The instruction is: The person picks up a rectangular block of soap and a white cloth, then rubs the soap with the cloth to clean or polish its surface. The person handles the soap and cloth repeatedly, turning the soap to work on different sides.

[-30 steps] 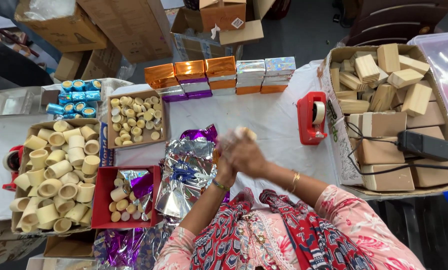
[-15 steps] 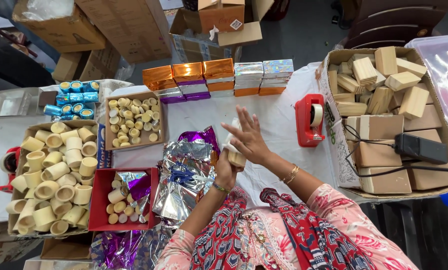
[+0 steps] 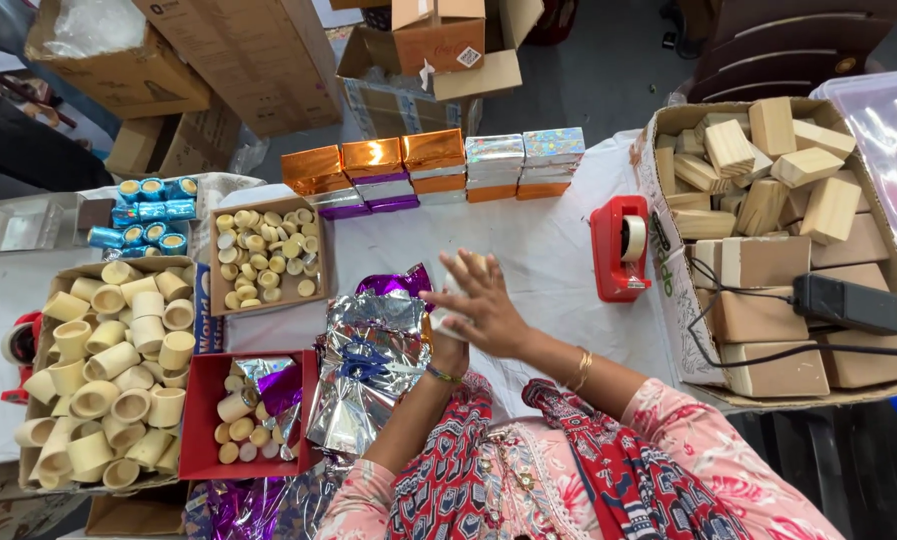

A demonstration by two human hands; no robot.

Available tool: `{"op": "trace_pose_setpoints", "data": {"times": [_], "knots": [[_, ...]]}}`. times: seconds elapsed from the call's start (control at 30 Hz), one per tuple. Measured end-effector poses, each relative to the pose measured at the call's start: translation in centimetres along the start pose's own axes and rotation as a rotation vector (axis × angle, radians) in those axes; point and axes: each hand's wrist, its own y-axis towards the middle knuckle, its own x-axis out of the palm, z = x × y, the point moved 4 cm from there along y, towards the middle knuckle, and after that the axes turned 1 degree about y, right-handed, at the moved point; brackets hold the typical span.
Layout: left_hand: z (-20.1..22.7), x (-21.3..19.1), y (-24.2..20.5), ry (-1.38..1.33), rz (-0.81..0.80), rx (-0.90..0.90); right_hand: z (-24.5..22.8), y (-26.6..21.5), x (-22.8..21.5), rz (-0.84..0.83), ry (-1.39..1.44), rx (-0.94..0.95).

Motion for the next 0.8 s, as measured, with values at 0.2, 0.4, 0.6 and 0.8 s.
{"op": "trace_pose_setpoints", "data": {"times": [0.2, 0.4, 0.6, 0.8], "knots": [[-1.9, -1.8, 1.4, 0.026, 0.003, 0.014, 2.6, 2.4, 1.2, -0.076, 0.048, -0.064], [1.1, 1.7, -1.1, 0.269, 0.138, -0.077, 3.0, 1.2, 0.4, 0.168, 0.274, 0.229], [-0.6, 0.0, -1.0, 0.313, 0.061, -0.004, 4.5, 1.7, -0.2, 0.042, 0.066, 0.000], [-2.2, -3.0, 0.4, 0.285, -0.058, 0.012, 0.3, 1.3, -3.2, 0.030, 0.013, -0.252]]}}
